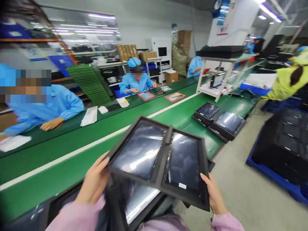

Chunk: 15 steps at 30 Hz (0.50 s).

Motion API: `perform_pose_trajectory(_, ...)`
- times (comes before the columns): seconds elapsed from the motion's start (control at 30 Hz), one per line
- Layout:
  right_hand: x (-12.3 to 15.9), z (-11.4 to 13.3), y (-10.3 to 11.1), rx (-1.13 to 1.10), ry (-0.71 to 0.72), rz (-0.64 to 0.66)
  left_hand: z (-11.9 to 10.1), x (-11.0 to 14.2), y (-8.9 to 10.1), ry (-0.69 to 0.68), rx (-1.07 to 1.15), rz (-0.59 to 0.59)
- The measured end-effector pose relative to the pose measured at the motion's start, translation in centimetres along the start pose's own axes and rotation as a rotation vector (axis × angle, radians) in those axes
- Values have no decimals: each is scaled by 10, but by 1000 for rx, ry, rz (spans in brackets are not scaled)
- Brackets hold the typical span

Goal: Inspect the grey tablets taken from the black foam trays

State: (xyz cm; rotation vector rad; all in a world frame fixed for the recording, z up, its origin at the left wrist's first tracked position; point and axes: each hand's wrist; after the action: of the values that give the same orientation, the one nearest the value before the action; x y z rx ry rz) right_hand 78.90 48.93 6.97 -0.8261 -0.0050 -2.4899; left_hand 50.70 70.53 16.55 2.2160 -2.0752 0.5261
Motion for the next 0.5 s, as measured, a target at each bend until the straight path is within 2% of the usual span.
perform_pose_trajectory(0.07, -9, -1, 9, -101, -4, -132, 1, -15, -45, -16, 111, 150)
perform_pose_trajectory(0.13, -20, -5, 11, -141, 64, -215, 8, -26, -86, 68, 124, 233)
perform_pose_trajectory(0.2, -33, -13, 9, -128, 147, -267, 22, -26, -112, 169, 80, 236)
perform_pose_trajectory(0.23, -39, -19, 7, -115, 178, -283, 30, -24, -117, 207, 55, 236)
perform_pose_trajectory(0.27, -45, -24, 5, -103, 195, -287, 38, -19, -116, 235, 31, 237)
perform_pose_trajectory(0.33, -56, -37, 2, -90, 184, -302, 51, -10, -102, 272, -14, 244)
perform_pose_trajectory(0.4, -65, -50, 2, -67, 147, -323, 57, -3, -77, 294, -53, 228)
perform_pose_trajectory(0.5, -75, -70, 7, 6, 129, -318, 56, 1, -35, 291, -87, 121)
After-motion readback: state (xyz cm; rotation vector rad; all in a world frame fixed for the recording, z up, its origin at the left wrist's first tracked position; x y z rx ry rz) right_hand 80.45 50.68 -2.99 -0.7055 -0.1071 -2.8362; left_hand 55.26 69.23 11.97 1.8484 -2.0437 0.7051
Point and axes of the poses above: each hand's wrist, its own x-axis away from the middle knuckle, its own y-axis out of the back of the hand, z = x × y, and after that the axes turned 2 degrees about -z, right-handed
